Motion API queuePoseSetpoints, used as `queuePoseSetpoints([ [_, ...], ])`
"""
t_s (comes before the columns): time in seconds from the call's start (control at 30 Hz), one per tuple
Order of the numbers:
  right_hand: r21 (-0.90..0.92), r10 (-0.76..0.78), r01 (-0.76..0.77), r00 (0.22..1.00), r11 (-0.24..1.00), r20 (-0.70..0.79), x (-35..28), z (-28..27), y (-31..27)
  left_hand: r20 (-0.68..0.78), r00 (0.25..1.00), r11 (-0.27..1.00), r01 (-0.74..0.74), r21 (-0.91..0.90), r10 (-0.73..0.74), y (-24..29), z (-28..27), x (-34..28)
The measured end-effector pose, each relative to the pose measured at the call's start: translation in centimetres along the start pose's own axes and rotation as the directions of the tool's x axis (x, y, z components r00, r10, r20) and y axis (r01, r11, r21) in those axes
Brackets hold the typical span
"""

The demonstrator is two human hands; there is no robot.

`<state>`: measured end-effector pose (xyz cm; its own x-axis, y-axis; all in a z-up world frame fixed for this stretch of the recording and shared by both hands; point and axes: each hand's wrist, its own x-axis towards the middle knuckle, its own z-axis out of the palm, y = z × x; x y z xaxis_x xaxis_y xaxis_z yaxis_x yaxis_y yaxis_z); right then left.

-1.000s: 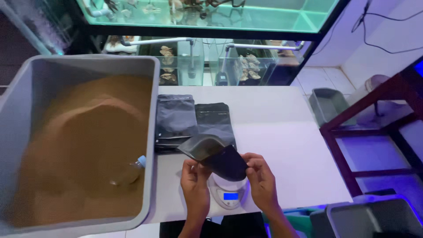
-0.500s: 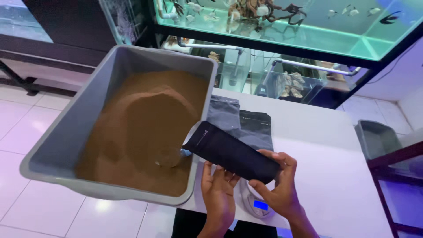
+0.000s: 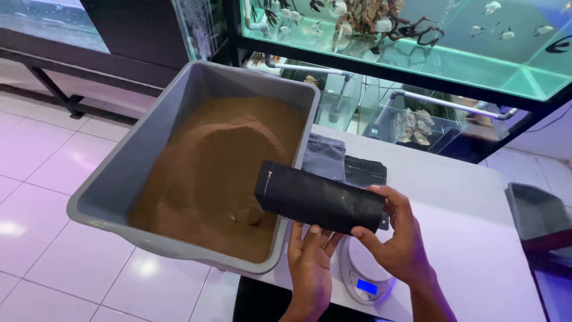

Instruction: The person fills a black pouch with sand using a plastic bottle scoop from a large bin, weighs it on a digital scale, and seals the pouch before placing it in another bin.

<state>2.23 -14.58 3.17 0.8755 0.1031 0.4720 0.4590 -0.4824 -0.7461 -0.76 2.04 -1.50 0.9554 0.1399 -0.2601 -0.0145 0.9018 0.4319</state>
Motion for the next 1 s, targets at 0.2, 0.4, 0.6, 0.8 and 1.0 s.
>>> queuePoseSetpoints([
  [0.2, -0.111, -0.078, 0.081, 0.996, 0.991, 0.03, 1.7, -0.2, -2.1, 0.018, 1.0, 1.0, -0.003, -0.013, 0.004, 0.8, 0.9, -0.4],
  [0.4, -0.166, -0.106, 0.115, 0.992, 0.979, 0.065, 2.2, -0.3, -2.8, 0.027, 1.0, 1.0, -0.008, -0.029, 0.009, 0.7, 0.6, -0.2],
  [0.6, -0.178, -0.101, 0.113, 0.992, 0.978, 0.073, 2.2, -0.3, -3.2, 0.069, 0.997, 0.999, -0.021, -0.046, 0.024, 1.0, 0.7, -0.3],
  [0.8, -0.195, -0.142, 0.158, 0.986, 0.968, 0.092, 2.6, -0.3, -4.0, 0.045, 0.998, 0.999, -0.031, -0.022, 0.032, 1.0, 1.0, -0.3],
  [1.0, -0.164, -0.076, 0.085, 0.995, 0.983, 0.064, 1.6, -0.2, -2.6, 0.051, 0.998, 0.999, -0.031, -0.041, 0.033, 0.5, 0.2, 0.0],
])
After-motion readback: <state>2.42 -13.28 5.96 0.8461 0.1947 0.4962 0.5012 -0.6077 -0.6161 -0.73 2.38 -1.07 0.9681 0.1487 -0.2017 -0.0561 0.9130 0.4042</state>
